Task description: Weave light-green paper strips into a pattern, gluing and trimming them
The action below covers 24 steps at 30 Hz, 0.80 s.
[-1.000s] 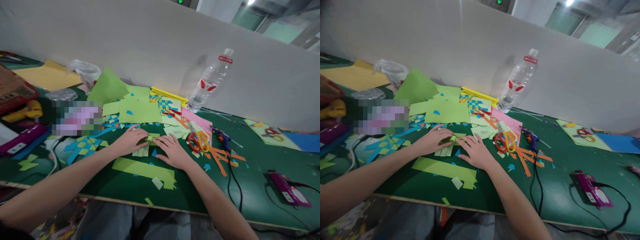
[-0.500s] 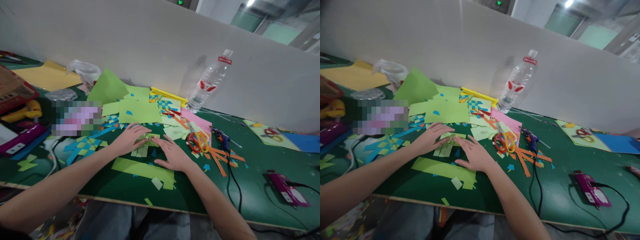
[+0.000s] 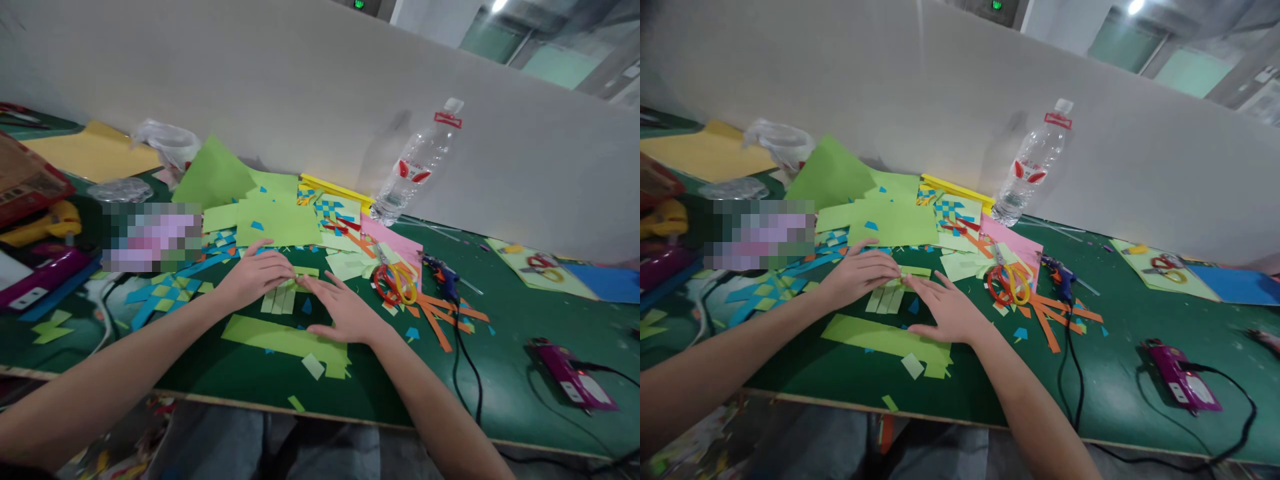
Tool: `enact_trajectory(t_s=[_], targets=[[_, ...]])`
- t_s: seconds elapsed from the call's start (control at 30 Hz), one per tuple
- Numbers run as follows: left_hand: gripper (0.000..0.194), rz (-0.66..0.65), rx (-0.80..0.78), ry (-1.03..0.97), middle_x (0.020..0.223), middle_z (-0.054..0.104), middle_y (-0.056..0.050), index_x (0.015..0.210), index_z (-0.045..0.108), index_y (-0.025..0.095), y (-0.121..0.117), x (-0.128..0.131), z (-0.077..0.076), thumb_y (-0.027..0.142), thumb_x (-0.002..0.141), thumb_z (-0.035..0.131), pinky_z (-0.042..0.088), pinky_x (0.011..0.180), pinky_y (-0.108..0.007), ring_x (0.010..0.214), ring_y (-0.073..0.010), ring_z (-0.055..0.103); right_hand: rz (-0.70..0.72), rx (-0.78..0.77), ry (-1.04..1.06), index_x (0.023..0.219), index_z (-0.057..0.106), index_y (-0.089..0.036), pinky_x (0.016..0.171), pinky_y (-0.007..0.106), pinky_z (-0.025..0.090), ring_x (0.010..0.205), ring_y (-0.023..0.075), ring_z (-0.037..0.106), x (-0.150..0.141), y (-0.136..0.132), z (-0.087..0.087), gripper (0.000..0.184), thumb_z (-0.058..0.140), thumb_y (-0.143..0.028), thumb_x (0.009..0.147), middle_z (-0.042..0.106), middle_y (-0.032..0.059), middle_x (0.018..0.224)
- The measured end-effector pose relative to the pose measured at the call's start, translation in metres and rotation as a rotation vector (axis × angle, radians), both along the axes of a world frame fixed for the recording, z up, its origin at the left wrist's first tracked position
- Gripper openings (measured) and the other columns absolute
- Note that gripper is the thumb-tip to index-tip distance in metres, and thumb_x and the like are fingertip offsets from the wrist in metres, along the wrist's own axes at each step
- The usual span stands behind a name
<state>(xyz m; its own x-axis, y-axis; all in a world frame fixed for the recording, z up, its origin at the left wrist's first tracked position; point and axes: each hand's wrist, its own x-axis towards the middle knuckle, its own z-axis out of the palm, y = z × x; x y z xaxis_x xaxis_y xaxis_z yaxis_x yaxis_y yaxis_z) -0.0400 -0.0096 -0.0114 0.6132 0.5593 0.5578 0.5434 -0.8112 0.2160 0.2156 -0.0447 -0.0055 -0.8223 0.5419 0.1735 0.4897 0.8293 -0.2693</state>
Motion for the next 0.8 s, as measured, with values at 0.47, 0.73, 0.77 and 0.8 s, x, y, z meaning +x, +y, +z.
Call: enact_trajectory(t_s=[0.47, 0.73, 0.77, 0.8], targets=[[0.016, 0.104, 0.119, -0.014, 0.091, 0.074, 0.002, 0.087, 0.068, 0.026, -0.001, -0.003, 0.005, 0.024, 0.091, 0.053, 0.042, 0.1, -0.041, 0.084, -0.0147, 0.068, -1.085, 0.375, 0.317, 0.121, 0.051, -0.011, 0.099, 0.045, 0.04, 0.11, 0.027, 0.054, 0.114, 0.047, 0.009, 0.04, 0.038, -0.029, 0.088, 0.062, 0.016, 0.116], [0.013, 0.204, 0.136, -0.078, 0.091, 0.075, 0.002, 0.086, 0.068, 0.026, -0.001, -0.005, 0.003, 0.024, 0.089, 0.056, 0.039, 0.103, -0.044, 0.085, -0.0165, 0.069, -1.833, 0.195, -0.037, 0.124, 0.048, 0.0, 0.096, 0.054, 0.038, 0.121, 0.0412, 0.044, 0.192, 0.043, -0.018, 0.071, 0.059, -0.051, 0.076, 0.051, 0.0292, 0.126], [0.013, 0.204, 0.132, -0.08, 0.091, 0.075, 0.002, 0.086, 0.068, 0.026, -0.001, -0.005, 0.003, 0.023, 0.089, 0.056, 0.038, 0.103, -0.044, 0.085, -0.0164, 0.069, -1.861, 0.163, -0.05, 0.123, 0.048, 0.0, 0.096, 0.054, 0.037, 0.12, 0.0417, 0.045, 0.194, 0.043, -0.02, 0.072, 0.058, -0.053, 0.076, 0.051, 0.0297, 0.126], [0.013, 0.205, 0.128, -0.081, 0.092, 0.075, 0.002, 0.086, 0.068, 0.026, -0.001, -0.005, 0.003, 0.023, 0.089, 0.056, 0.038, 0.104, -0.044, 0.085, -0.0162, 0.069, -1.878, 0.146, -0.056, 0.123, 0.048, 0.001, 0.096, 0.054, 0.037, 0.12, 0.0418, 0.046, 0.196, 0.044, -0.022, 0.072, 0.057, -0.054, 0.076, 0.052, 0.0298, 0.125]])
